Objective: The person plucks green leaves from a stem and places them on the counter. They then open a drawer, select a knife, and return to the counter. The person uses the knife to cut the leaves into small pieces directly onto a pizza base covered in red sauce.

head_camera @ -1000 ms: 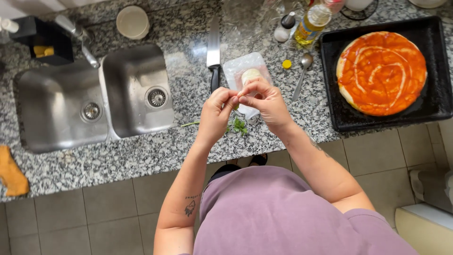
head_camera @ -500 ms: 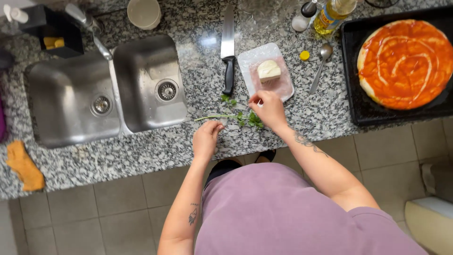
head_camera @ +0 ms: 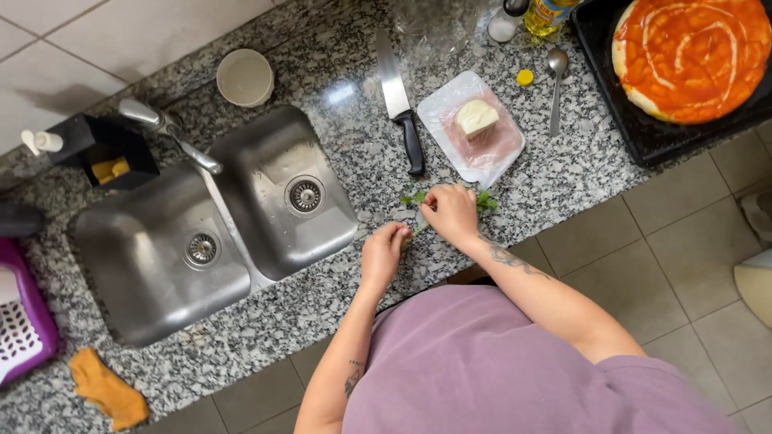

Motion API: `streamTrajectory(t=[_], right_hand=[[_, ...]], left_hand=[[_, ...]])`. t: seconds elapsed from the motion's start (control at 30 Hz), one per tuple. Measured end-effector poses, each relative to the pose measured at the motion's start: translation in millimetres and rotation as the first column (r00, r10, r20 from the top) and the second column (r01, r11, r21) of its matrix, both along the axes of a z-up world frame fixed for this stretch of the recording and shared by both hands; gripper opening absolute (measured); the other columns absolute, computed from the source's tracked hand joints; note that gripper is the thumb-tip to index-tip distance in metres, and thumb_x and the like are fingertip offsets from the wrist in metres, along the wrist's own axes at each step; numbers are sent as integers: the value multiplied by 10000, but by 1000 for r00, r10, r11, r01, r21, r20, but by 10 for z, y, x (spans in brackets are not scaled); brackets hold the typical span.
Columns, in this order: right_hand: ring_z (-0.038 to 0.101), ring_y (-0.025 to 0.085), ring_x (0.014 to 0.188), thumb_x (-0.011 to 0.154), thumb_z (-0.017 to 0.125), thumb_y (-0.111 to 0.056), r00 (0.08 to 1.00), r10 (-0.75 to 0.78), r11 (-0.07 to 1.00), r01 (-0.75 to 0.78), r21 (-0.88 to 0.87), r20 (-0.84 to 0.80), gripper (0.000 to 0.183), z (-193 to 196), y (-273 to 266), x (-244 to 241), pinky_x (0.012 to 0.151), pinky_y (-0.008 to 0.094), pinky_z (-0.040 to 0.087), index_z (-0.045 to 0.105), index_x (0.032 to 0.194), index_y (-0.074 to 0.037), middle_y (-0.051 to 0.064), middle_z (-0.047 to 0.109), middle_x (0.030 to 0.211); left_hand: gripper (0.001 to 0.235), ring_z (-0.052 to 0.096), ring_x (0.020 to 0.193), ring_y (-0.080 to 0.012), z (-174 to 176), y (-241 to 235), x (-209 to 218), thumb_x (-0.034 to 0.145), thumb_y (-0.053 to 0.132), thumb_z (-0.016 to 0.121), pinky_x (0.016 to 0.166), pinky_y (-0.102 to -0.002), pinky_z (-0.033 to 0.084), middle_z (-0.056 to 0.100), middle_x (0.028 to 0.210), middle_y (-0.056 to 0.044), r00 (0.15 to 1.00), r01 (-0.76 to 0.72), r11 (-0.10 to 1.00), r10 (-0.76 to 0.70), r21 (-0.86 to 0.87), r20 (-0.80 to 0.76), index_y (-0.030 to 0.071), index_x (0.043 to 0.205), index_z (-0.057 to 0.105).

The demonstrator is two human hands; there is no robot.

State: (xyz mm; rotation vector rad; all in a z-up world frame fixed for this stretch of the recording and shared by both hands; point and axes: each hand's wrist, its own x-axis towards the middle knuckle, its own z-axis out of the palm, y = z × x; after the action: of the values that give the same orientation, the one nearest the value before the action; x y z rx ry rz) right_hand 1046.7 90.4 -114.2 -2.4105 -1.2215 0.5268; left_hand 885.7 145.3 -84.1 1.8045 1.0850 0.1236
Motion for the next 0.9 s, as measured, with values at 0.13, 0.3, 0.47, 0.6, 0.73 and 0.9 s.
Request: streamTrajectory(t=[0.13, 0.3, 0.47, 0.6, 0.73, 0.9], right_hand=[[613, 221, 842, 808, 652, -192, 969, 23, 966, 43, 256, -248, 47, 677, -143, -60, 814, 363, 371, 633, 807, -149, -6, 653, 750], [641, 115, 783, 830, 710, -202, 951, 112, 836, 66, 545, -287, 54, 1142, -192, -5, 835, 272, 403, 663, 854, -212, -91, 685, 737], [663, 132, 774, 827, 708, -163, 960, 112, 786, 71, 614, -255, 52, 1465, -178, 14, 815, 260, 429, 674, 856, -189, -70, 686, 710], [676, 171, 765, 827, 706, -151, 929, 129, 806, 106, 582, -347, 12, 1539, -205, 68, 787, 292, 458, 704, 834, -161, -15, 690, 710], [649, 122, 762, 803, 721, -152, 859, 148, 844, 148, 515, -490, 39, 1602, -223, 153, 797, 293, 469, 720, 836, -131, 23, 687, 699], [632, 132, 685, 791, 719, -141, 878, 170, 891, 57, 451, -447, 21, 1578, -249, 261, 757, 296, 472, 715, 809, -151, 1, 668, 658]], left_hand=[[156, 664, 705, -195, 347, 81, 44, 943, 205, 532, 705, -329, 498, 710, 741, -21, 976, -93, 992, 107, -81, 188, 153, 901, 673], [162, 591, 645, -114, 734, 98, 291, 946, 99, 522, 690, -274, 510, 696, 728, -66, 829, -162, 976, 214, -144, 517, 90, 974, 681], [142, 625, 636, -134, 889, 59, 452, 912, 86, 580, 639, -279, 531, 674, 751, -80, 756, -142, 988, 142, -51, 639, 82, 985, 702], [168, 604, 635, -142, 918, 79, 505, 905, 88, 598, 606, -273, 535, 644, 756, -97, 703, -67, 995, 99, -73, 704, 48, 1039, 690], [198, 623, 683, -130, 854, 113, 503, 885, 70, 620, 612, -256, 540, 645, 790, -90, 696, -2, 987, 117, -161, 708, 39, 1070, 683], [162, 630, 692, -139, 902, 106, 521, 865, 68, 644, 606, -240, 532, 655, 774, -105, 707, 59, 944, 191, -325, 681, 6, 1012, 673]])
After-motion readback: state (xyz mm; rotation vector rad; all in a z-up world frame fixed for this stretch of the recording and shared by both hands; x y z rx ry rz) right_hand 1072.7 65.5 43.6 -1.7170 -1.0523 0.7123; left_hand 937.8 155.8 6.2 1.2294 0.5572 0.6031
